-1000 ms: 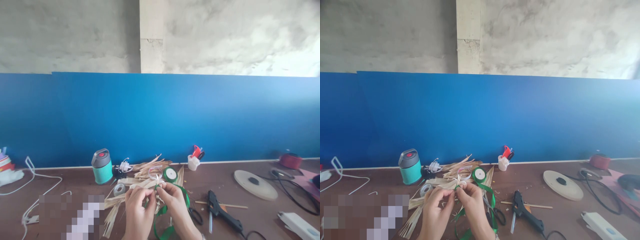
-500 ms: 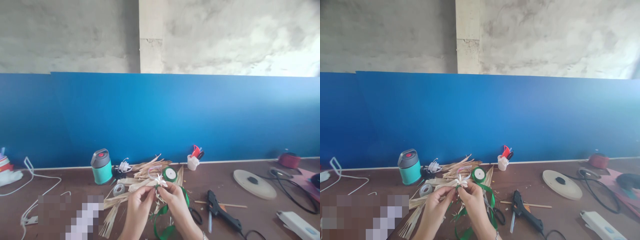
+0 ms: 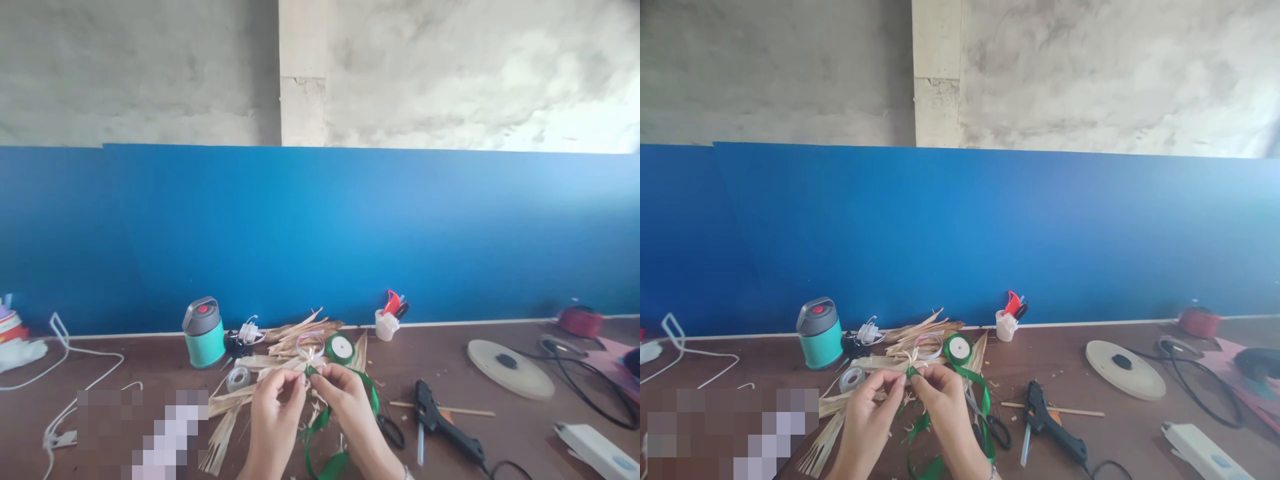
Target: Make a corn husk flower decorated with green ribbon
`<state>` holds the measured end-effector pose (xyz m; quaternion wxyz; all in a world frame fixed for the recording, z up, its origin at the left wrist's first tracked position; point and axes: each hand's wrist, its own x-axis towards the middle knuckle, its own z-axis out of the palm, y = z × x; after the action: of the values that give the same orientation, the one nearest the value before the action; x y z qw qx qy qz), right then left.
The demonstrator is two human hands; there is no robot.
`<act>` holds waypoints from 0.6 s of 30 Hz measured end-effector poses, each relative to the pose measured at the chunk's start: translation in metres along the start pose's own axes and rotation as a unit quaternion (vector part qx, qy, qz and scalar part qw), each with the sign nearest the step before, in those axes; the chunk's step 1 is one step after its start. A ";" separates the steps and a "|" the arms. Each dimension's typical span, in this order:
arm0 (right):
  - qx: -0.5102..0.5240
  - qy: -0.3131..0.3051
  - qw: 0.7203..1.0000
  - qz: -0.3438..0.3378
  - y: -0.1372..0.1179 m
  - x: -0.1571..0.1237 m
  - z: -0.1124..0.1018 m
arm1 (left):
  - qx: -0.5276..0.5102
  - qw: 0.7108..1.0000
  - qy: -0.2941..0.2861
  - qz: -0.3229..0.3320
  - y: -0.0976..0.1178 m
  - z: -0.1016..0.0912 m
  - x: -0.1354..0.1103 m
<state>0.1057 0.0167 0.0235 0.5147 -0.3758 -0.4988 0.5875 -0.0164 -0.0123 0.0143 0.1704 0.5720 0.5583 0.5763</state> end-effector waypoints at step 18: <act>-0.698 0.140 0.697 0.082 -0.012 -0.013 -0.150 | 0.074 0.996 -0.044 0.027 -0.005 0.001 0.005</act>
<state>0.2544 0.0331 0.0015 0.1178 -0.7445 -0.6551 0.0514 -0.0195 -0.0059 0.0123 0.1363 0.6231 0.5756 0.5118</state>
